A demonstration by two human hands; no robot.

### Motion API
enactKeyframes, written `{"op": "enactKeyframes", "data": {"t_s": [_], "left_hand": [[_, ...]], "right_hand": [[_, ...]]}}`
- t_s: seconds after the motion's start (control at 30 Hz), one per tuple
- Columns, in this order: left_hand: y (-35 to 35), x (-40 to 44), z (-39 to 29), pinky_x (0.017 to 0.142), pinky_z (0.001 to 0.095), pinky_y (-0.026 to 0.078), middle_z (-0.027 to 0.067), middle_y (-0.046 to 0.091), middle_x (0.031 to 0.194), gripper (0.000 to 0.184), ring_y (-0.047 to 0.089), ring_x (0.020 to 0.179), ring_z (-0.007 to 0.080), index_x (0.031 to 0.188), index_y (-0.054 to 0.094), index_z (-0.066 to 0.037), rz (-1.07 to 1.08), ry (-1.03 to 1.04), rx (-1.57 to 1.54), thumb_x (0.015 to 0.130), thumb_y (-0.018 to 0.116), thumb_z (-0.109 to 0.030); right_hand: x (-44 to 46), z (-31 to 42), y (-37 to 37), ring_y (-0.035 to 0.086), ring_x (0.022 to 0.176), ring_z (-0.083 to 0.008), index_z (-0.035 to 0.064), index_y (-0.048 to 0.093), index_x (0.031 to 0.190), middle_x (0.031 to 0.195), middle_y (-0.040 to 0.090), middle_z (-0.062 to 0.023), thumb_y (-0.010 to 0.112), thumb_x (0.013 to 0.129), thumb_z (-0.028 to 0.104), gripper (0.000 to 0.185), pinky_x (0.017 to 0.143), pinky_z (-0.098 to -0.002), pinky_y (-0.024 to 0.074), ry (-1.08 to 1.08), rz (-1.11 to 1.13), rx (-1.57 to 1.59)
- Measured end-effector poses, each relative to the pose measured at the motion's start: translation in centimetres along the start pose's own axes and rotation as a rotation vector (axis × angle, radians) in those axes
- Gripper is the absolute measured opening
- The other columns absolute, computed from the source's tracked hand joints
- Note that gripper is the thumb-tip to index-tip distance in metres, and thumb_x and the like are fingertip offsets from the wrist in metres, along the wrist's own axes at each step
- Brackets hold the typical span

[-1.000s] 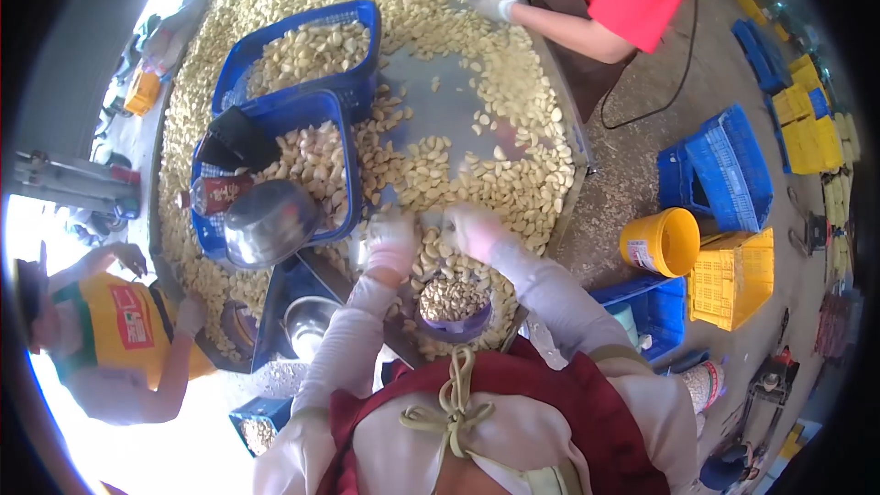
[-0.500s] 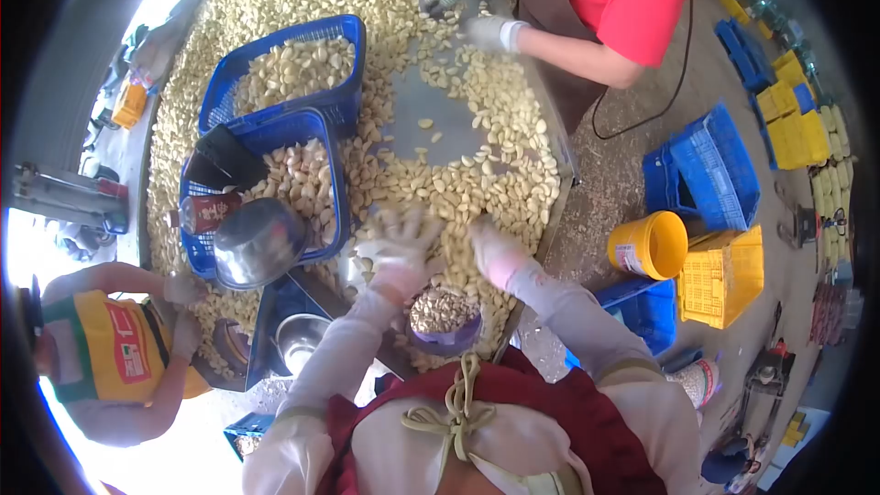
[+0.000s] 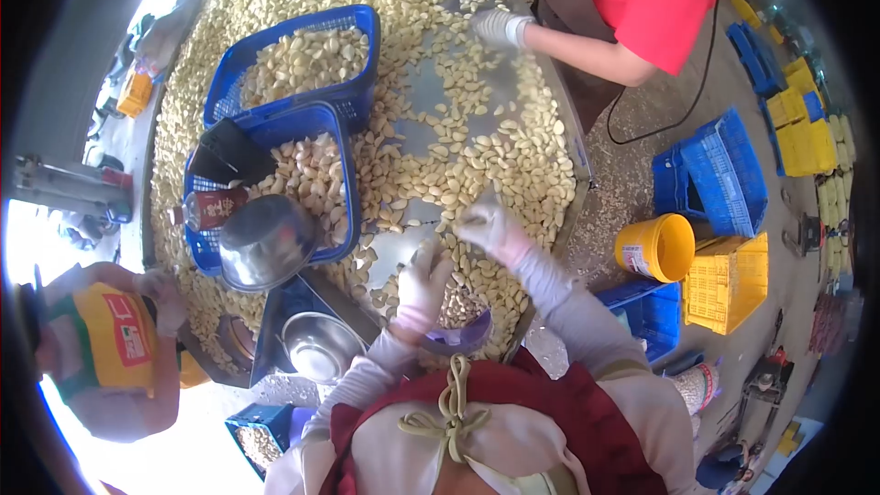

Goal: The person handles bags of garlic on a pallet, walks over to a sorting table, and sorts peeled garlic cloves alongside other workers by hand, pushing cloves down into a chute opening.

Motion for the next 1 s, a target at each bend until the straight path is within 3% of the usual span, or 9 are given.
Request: {"op": "enactKeyframes", "data": {"t_s": [0.07, 0.27, 0.37, 0.43, 0.5, 0.57, 0.63, 0.9, 1.0], "left_hand": [[1.7, 0.5, 2.2, 0.090, 0.0392, 0.055, 0.0210, 0.072, 0.109, 0.032, 0.069, 0.098, 0.0394, 0.120, 0.070, 0.001, 0.041, -0.415, -0.496, 0.089, 0.066, -0.004], [0.6, 1.2, 2.1, 0.080, 0.0351, 0.055, 0.0176, 0.074, 0.108, 0.034, 0.072, 0.093, 0.0258, 0.126, 0.069, 0.002, 0.157, -0.129, -0.043, 0.093, 0.068, -0.006], [1.2, 1.0, 2.4, 0.076, 0.0371, 0.054, 0.0161, 0.074, 0.104, 0.033, 0.071, 0.086, 0.0283, 0.124, 0.070, 0.000, 0.199, -0.179, -0.221, 0.091, 0.069, -0.007], [1.4, 0.9, 2.8, 0.074, 0.0382, 0.054, 0.0161, 0.073, 0.102, 0.032, 0.070, 0.082, 0.0316, 0.122, 0.072, -0.002, 0.199, -0.317, -0.457, 0.090, 0.070, -0.007], [2.0, 0.9, 2.5, 0.076, 0.0392, 0.055, 0.0154, 0.072, 0.108, 0.033, 0.069, 0.086, 0.0324, 0.122, 0.072, -0.005, 0.308, -0.491, -0.595, 0.089, 0.071, -0.008], [0.9, 3.3, 3.3, 0.078, 0.0389, 0.055, 0.0139, 0.072, 0.109, 0.033, 0.069, 0.089, 0.0305, 0.121, 0.072, -0.007, 0.284, -0.232, -0.260, 0.088, 0.069, -0.006], [-1.5, 6.2, 1.8, 0.081, 0.0396, 0.056, 0.0113, 0.071, 0.107, 0.031, 0.068, 0.096, 0.0288, 0.117, 0.073, -0.009, 0.226, 0.096, 0.244, 0.087, 0.068, -0.006], [1.3, 13.5, 3.9, 0.079, 0.0393, 0.056, 0.0108, 0.068, 0.098, 0.019, 0.067, 0.091, 0.0313, 0.103, 0.073, -0.006, 0.152, 0.163, 0.841, 0.084, 0.069, -0.008], [1.2, 9.6, 2.5, 0.079, 0.0412, 0.058, 0.0149, 0.071, 0.097, 0.032, 0.070, 0.081, 0.0338, 0.114, 0.070, -0.005, 0.144, 0.154, 0.076, 0.086, 0.077, -0.017]], "right_hand": [[-1.1, -1.1, 3.4, 0.074, 0.090, -0.0284, 0.0021, 0.074, 0.107, 0.102, 0.076, -0.0179, 0.071, 0.095, 0.029, 0.030, 0.089, -0.0361, 0.0589, -0.219, -0.077, -0.069], [-3.5, 3.5, 3.2, 0.069, 0.074, -0.0383, 0.0009, 0.068, 0.083, 0.076, 0.068, -0.0202, 0.060, 0.102, 0.030, 0.035, 0.068, -0.0455, 0.0522, -0.202, -0.183, -0.510], [-2.0, 0.3, 4.0, 0.065, 0.064, -0.0321, 0.0010, 0.067, 0.083, 0.065, 0.063, -0.0139, 0.060, 0.099, 0.044, 0.046, 0.060, -0.0412, 0.0485, -0.255, -0.231, -0.373], [-1.8, -1.9, 4.4, 0.056, 0.056, -0.0228, 0.0035, 0.064, 0.077, 0.060, 0.058, -0.0034, 0.062, 0.099, 0.042, 0.044, 0.055, -0.0384, 0.0440, -0.076, -0.141, 0.319], [-2.9, -1.2, 2.5, 0.052, 0.054, -0.0176, 0.0064, 0.068, 0.082, 0.058, 0.054, -0.0009, 0.063, 0.100, 0.038, 0.037, 0.052, -0.0343, 0.0431, -0.346, -0.127, 0.056], [-4.2, 1.9, -1.0, 0.044, 0.050, -0.0101, 0.0099, 0.071, 0.089, 0.056, 0.046, 0.0042, 0.065, 0.101, 0.036, 0.030, 0.047, -0.0280, 0.0393, -0.766, 0.475, 0.515], [-5.8, 2.6, -4.3, 0.041, 0.049, -0.0077, 0.0106, 0.071, 0.091, 0.056, 0.042, 0.0069, 0.066, 0.101, 0.038, 0.030, 0.045, -0.0257, 0.0363, -0.787, 1.068, 1.262], [-1.3, -4.3, 1.0, 0.048, 0.055, -0.0063, 0.0046, 0.065, 0.113, 0.082, 0.062, 0.0014, 0.062, 0.102, 0.046, 0.043, 0.043, -0.0213, 0.0348, 0.058, 0.118, 1.143], [-1.5, -2.3, 2.6, 0.058, 0.068, -0.0113, 0.0059, 0.064, 0.113, 0.098, 0.065, -0.0038, 0.062, 0.102, 0.039, 0.035, 0.050, -0.0205, 0.0425, 0.384, -0.231, 1.049]]}}
Point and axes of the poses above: each hand's wrist, its own x-axis towards the middle knuckle, its own y-axis out of the palm, z = x × y, the point moved 5 cm from there along x, towards the middle knuckle
